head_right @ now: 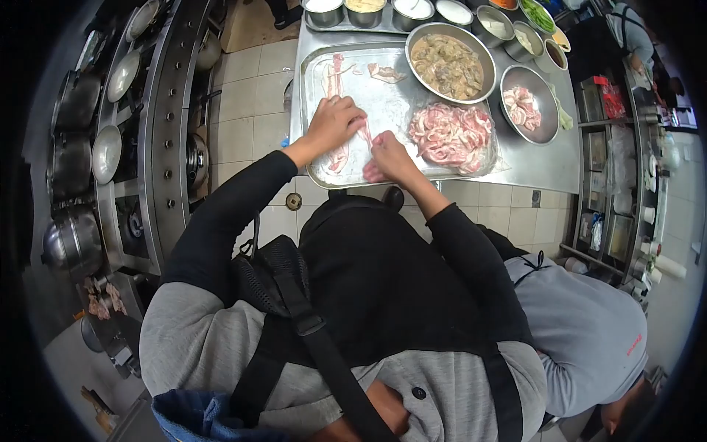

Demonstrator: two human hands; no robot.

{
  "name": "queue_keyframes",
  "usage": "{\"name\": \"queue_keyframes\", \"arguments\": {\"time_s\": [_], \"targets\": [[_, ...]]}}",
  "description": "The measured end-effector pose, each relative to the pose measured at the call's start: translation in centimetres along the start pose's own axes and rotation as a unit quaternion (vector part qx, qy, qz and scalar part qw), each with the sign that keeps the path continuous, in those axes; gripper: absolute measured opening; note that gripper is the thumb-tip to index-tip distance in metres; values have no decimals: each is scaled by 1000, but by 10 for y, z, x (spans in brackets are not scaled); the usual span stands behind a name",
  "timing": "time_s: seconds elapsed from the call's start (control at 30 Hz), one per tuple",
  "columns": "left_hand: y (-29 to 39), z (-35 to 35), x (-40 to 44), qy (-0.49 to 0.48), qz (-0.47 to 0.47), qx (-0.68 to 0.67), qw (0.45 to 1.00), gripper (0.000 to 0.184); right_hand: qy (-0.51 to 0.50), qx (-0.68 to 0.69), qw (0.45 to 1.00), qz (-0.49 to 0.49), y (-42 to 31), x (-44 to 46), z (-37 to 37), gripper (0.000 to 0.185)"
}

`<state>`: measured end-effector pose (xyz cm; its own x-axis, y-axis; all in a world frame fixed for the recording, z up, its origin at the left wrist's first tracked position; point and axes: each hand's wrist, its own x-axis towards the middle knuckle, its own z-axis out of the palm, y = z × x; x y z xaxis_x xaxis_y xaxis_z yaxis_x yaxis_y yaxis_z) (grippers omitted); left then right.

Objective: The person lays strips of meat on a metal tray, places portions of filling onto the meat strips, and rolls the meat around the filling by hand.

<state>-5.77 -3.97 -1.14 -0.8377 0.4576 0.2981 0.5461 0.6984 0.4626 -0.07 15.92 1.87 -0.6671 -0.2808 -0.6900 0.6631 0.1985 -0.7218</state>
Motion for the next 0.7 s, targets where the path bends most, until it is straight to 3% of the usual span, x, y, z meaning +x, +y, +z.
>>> {"name": "queue_keyframes", "arguments": {"time_s": [0.07,0.1,0.17,0.2,0.3,0.33,0.37,0.43,0.57,0.67,0.7], "targets": [[-8,-3,10,5,0,-5,1000,14,24,-112,993,-14,-13,-11,4,15],[-11,-4,14,7,2,-7,1000,14,54,-261,961,-80,-17,-16,5,15],[-16,-5,19,10,2,-13,1000,13,113,-530,815,-206,-27,-23,1,16],[-18,-6,19,9,11,-9,1000,14,142,-489,841,-182,-35,-21,3,15],[-15,-1,13,21,19,1,1000,16,138,-463,792,-373,-13,15,-8,18],[-13,0,14,32,21,5,999,16,144,-456,819,-318,-4,30,-9,19],[-8,-4,16,36,21,24,999,24,136,-520,799,-269,-10,27,-6,18],[6,-14,14,11,0,46,999,45,-19,-477,833,-280,-34,6,-20,19],[30,-24,2,-70,-59,48,995,94,210,-454,803,-325,-80,64,-45,21],[44,-28,-8,-135,-89,53,985,125,291,-478,737,-379,-78,123,-52,22],[44,-26,-12,-102,-66,55,991,123,305,-490,723,-380,-70,142,-53,22]]}}
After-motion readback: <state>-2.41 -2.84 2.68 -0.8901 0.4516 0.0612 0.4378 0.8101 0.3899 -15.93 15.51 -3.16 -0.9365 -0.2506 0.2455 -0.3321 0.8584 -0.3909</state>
